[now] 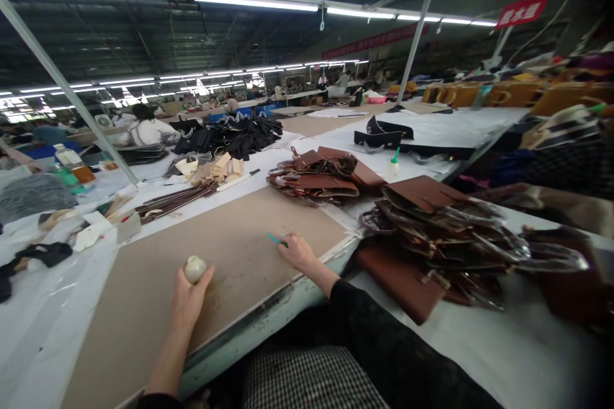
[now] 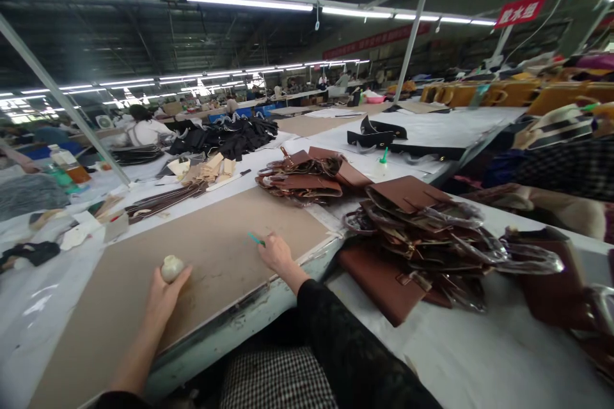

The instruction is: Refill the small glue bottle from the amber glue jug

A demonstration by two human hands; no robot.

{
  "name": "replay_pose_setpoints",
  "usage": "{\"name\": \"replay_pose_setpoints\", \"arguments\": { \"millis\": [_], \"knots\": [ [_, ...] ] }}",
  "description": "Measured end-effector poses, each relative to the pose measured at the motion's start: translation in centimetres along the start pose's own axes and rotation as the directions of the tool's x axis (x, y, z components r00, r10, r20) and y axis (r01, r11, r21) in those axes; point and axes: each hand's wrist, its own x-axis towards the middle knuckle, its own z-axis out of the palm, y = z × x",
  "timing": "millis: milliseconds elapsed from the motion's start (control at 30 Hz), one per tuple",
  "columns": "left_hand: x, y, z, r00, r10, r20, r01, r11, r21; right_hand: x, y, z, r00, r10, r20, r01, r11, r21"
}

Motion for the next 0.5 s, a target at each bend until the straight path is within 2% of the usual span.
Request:
{"name": "replay_pose_setpoints", "arguments": {
  "millis": [133, 300, 400, 500],
  "knots": [
    [0.0, -2.0, 0.0, 1.0, -0.021, -0.023, 0.019, 0.996, -0.086, 1.3, 0.3, 1.2, 0.999, -0.031, 0.027, 0.032, 0.999, -0.019],
    [-2.3, -4.1, -1.3, 0.995, 0.024, -0.099, -0.048, 0.969, -0.243, 1.7, 1.3, 0.3, 0.998, -0.027, 0.056, 0.015, 0.978, 0.208],
    [-4.2, -5.2, -2.2, 0.985, -0.027, -0.171, -0.032, 0.943, -0.33, 1.4, 2.4, -0.6, 0.998, -0.019, 0.061, -0.009, 0.903, 0.429],
    [-5.5, -5.8, -2.7, 0.967, -0.099, -0.236, -0.016, 0.897, -0.442, 1.0, 3.0, -1.5, 0.999, 0.012, 0.036, -0.033, 0.749, 0.662]
  ]
}}
